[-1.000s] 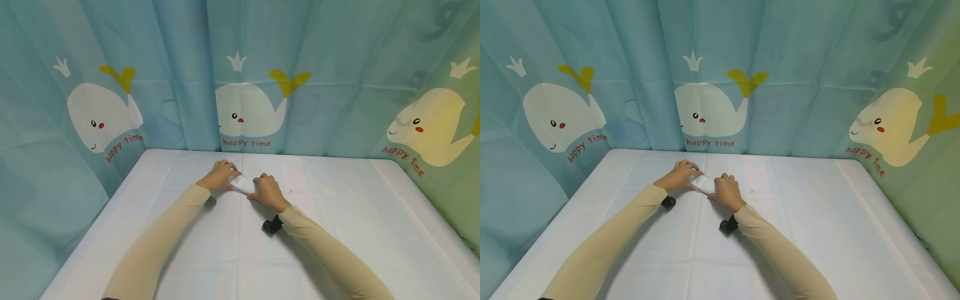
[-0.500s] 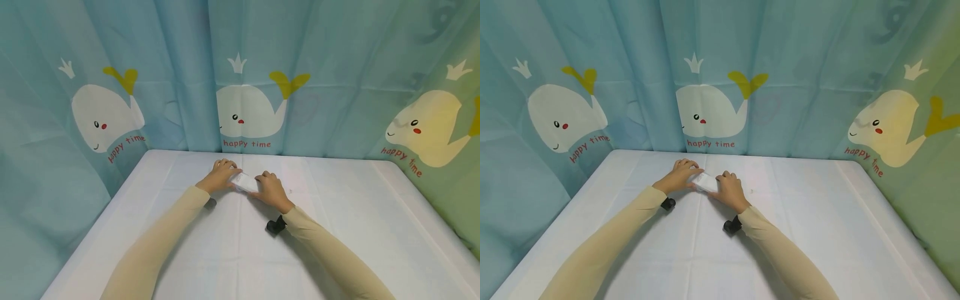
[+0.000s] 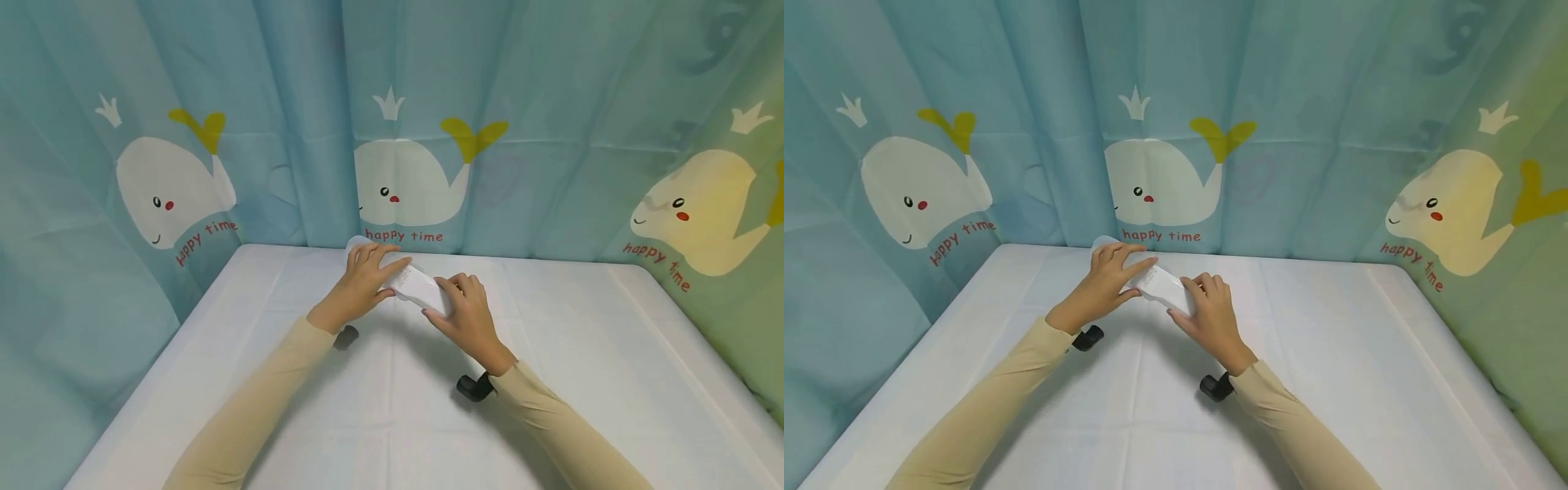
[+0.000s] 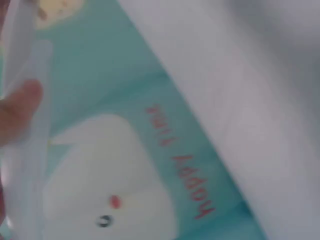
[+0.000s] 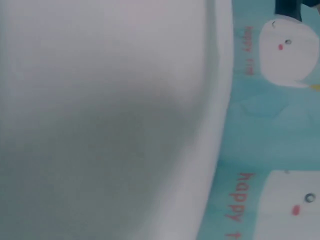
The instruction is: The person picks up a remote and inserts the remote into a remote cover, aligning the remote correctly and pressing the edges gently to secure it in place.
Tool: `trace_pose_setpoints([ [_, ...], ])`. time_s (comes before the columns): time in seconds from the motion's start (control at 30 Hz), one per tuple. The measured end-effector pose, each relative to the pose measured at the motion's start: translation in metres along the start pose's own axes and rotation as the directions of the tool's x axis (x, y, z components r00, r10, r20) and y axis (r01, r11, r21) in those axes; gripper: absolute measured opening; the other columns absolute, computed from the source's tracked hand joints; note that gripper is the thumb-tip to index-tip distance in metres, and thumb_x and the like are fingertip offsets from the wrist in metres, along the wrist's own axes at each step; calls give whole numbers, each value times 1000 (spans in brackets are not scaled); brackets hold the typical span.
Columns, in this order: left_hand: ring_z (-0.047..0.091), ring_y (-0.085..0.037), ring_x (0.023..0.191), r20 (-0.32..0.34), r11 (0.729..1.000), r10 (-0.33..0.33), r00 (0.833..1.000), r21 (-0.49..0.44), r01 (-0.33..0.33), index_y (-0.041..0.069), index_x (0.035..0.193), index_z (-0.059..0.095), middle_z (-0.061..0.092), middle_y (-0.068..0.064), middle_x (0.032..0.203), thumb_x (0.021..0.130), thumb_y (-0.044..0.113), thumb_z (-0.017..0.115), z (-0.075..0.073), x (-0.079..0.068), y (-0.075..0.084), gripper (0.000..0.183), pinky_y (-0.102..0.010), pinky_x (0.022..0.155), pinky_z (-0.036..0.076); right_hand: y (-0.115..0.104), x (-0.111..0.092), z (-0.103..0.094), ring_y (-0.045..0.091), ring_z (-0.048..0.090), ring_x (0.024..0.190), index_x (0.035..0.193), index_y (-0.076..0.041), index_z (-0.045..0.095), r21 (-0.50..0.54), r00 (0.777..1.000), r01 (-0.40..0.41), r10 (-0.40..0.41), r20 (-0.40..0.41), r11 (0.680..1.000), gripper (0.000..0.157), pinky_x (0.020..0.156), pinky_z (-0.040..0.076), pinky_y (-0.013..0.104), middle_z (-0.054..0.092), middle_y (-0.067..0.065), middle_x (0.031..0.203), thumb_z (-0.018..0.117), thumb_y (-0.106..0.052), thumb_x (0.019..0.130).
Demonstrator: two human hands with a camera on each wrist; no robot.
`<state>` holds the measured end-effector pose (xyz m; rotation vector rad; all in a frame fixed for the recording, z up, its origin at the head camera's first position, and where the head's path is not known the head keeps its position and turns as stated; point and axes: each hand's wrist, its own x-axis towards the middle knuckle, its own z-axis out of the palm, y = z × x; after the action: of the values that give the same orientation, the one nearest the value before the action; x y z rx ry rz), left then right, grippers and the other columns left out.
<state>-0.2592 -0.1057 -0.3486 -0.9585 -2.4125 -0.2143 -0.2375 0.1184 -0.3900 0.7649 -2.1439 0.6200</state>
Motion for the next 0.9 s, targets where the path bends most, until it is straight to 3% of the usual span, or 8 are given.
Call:
trace_pose_setpoints([
  [0.27, 35, -28, 120, -39, 998, 50, 998, 39, -49, 18, 131, 54, 44, -9, 135, 71, 22, 81, -32, 3, 15, 66, -50, 99, 24, -16, 2, -22, 26, 44, 73, 104, 4, 64, 50, 998, 18, -15, -68, 999, 55, 68, 35, 38, 53, 13, 87, 87, -19, 60],
  [0.37, 29, -27, 119, -155, 998, 24, 988, 54, -16, 14, 134, 52, 36, -12, 141, 72, 23, 81, -34, 2, 21, 70, -47, 94, 25, -21, 5, -30, 27, 45, 73, 101, 4, 65, 72, 994, -20, 28, -106, 997, 54, 67, 35, 36, 53, 14, 85, 88, -16, 57],
  [0.43, 26, -28, 116, -277, 999, -10, 961, 48, 24, 11, 134, 50, 33, -14, 141, 73, 22, 81, -34, 0, 26, 70, -46, 89, 26, -24, 9, -36, 27, 44, 73, 100, 4, 65, 94, 989, -55, 67, -134, 994, 52, 66, 35, 35, 53, 14, 84, 87, -14, 57],
  [0.53, 27, -30, 110, -451, 996, -87, 888, -23, 86, 7, 127, 51, 38, -17, 134, 76, 19, 78, -31, 0, 32, 59, -45, 83, 27, -27, 13, -42, 29, 44, 75, 101, 6, 64, 116, 978, -91, 111, -177, 989, 50, 67, 35, 35, 52, 16, 84, 85, -14, 60],
  [0.63, 33, -32, 106, -537, 978, -202, 819, -151, 142, 3, 113, 53, 46, -17, 121, 82, 15, 71, -30, 2, 39, 38, -45, 85, 28, -30, 17, -46, 31, 43, 77, 102, 7, 63, 136, 968, -106, 133, -211, 985, 49, 67, 35, 34, 51, 18, 85, 82, -16, 63],
  [0.7, 38, -32, 102, -540, 958, -273, 796, -225, 176, 2, 103, 55, 51, -16, 111, 85, 15, 66, -31, 5, 44, 25, -45, 86, 30, -31, 19, -47, 31, 43, 78, 103, 7, 62, 148, 962, -110, 143, -234, 983, 50, 67, 35, 34, 51, 19, 86, 81, -18, 64],
  [0.77, 44, -31, 97, -504, 941, -319, 803, -267, 206, 3, 97, 58, 56, -14, 102, 87, 18, 62, -31, 8, 49, 18, -45, 85, 33, -33, 20, -46, 31, 44, 79, 104, 7, 62, 165, 954, -120, 160, -254, 979, 51, 68, 35, 34, 51, 20, 86, 80, -18, 64],
  [0.9, 53, -26, 89, -368, 923, -326, 871, -321, 210, 5, 91, 62, 63, -8, 91, 92, 21, 57, -30, 13, 59, 17, -43, 83, 40, -37, 22, -43, 30, 46, 80, 107, 7, 61, 217, 938, -158, 215, -273, 963, 50, 70, 38, 32, 50, 21, 88, 78, -18, 66],
])
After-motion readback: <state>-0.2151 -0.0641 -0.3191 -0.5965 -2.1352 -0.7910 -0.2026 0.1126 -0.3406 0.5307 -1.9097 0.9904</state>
